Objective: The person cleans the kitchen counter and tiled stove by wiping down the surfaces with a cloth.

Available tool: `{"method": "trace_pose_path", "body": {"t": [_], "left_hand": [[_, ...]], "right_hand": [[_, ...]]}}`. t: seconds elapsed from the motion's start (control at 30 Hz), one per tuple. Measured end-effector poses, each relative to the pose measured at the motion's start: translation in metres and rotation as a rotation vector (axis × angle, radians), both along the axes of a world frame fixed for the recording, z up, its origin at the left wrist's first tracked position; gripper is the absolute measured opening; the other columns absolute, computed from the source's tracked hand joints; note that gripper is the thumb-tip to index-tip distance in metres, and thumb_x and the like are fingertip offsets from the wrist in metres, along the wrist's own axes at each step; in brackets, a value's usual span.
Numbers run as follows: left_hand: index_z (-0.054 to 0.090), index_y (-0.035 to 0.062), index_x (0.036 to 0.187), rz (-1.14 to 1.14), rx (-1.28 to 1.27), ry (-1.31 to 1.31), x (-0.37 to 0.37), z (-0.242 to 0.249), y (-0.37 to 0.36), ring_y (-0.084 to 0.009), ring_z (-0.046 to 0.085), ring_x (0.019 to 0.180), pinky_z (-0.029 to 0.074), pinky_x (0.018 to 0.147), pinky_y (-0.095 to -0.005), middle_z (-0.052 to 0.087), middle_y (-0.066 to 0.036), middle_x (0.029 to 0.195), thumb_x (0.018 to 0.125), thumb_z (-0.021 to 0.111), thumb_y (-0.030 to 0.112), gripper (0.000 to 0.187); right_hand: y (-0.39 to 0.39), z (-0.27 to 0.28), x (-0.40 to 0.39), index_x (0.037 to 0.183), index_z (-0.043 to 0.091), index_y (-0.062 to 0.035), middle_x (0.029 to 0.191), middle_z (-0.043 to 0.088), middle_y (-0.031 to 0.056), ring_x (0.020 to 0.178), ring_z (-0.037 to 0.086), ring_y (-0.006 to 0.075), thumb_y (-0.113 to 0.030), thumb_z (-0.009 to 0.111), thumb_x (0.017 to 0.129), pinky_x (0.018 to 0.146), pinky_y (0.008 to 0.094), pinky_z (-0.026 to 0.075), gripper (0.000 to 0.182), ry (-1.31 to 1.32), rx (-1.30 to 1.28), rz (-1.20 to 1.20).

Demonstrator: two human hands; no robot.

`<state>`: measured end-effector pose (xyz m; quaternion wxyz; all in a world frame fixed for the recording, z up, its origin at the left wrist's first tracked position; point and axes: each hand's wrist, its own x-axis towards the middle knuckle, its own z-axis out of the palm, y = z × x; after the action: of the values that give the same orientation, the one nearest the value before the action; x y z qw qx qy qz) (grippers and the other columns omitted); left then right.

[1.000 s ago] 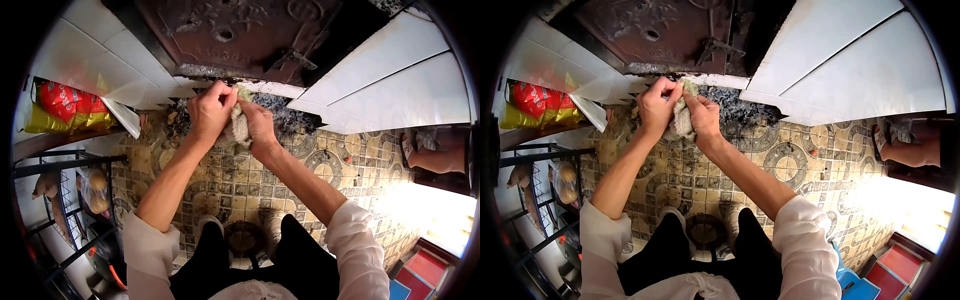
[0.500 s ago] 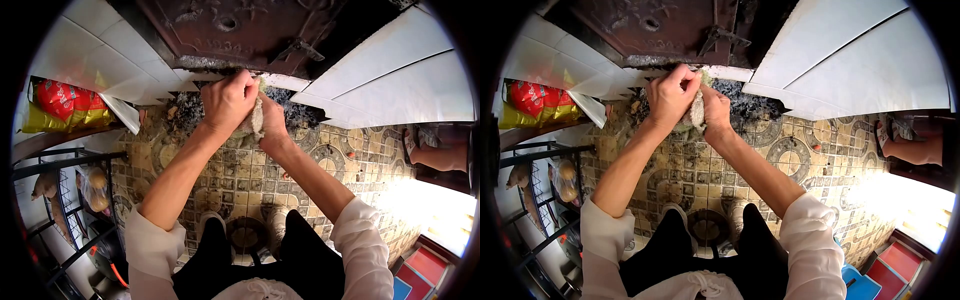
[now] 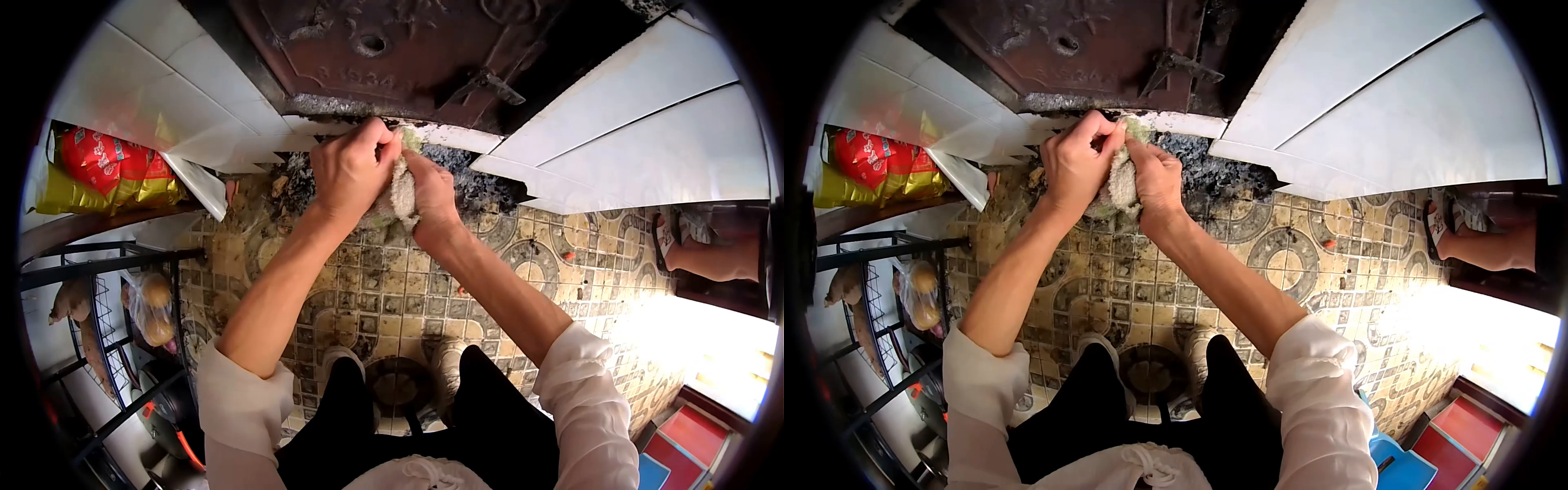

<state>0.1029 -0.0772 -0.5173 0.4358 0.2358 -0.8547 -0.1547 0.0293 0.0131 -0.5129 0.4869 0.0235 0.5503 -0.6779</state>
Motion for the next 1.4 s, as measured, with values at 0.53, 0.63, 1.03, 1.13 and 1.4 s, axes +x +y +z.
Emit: {"method": "trace_pose_path", "body": {"t": [0.53, 0.63, 1.03, 1.13, 1.4], "left_hand": [[0.058, 0.0084, 0.07, 0.0, -0.016, -0.054, -0.006, 0.003, 0.009, -0.02, 0.065, 0.052, 0.048, 0.046, -0.0304, 0.065, -0.004, 0.062, 0.077, 0.076, 0.01, 0.019], [0.059, 0.0076, 0.07, -0.02, 0.006, 0.014, 0.005, -0.014, -0.005, -0.0188, 0.065, 0.052, 0.048, 0.047, -0.0302, 0.066, -0.004, 0.063, 0.078, 0.075, 0.009, 0.018], [0.059, 0.0089, 0.071, -0.024, -0.018, -0.016, 0.013, -0.024, -0.012, -0.0148, 0.065, 0.054, 0.051, 0.051, -0.0303, 0.066, -0.003, 0.064, 0.077, 0.073, 0.003, 0.017], [0.062, 0.006, 0.074, 0.058, 0.055, -0.05, 0.033, -0.012, -0.021, -0.0155, 0.066, 0.057, 0.049, 0.052, -0.0293, 0.067, -0.005, 0.065, 0.079, 0.074, 0.009, 0.013], [0.057, 0.0123, 0.07, 0.01, -0.044, -0.024, 0.023, -0.014, -0.017, -0.0227, 0.062, 0.052, 0.047, 0.047, -0.0335, 0.062, -0.003, 0.06, 0.076, 0.075, 0.013, 0.02]], "right_hand": [[0.004, 0.001, -0.001, 0.085, 0.067, -0.0082, 0.072, 0.064, 0.0023, 0.063, 0.06, 0.0142, -0.025, 0.063, 0.089, 0.061, 0.0274, 0.047, 0.018, -0.094, 0.13, -0.055], [0.003, 0.002, 0.001, 0.081, 0.067, -0.0069, 0.073, 0.066, 0.0069, 0.052, 0.06, 0.0171, -0.022, 0.061, 0.09, 0.049, 0.0313, 0.048, 0.019, -0.12, 0.014, 0.04], [0.006, 0.002, 0.001, 0.079, 0.066, -0.0068, 0.068, 0.067, 0.0069, 0.051, 0.062, 0.0174, -0.029, 0.063, 0.089, 0.048, 0.0352, 0.051, 0.024, -0.134, 0.03, 0.135], [-0.011, -0.003, 0.02, 0.081, 0.068, -0.0041, 0.07, 0.068, 0.007, 0.053, 0.061, 0.0155, -0.025, 0.067, 0.087, 0.049, 0.0326, 0.049, 0.022, -0.194, -0.039, 0.095], [0.0, -0.012, 0.008, 0.079, 0.068, -0.0052, 0.073, 0.066, 0.0033, 0.058, 0.058, 0.0122, -0.025, 0.066, 0.087, 0.057, 0.0271, 0.046, 0.021, -0.177, -0.012, 0.086]]}}
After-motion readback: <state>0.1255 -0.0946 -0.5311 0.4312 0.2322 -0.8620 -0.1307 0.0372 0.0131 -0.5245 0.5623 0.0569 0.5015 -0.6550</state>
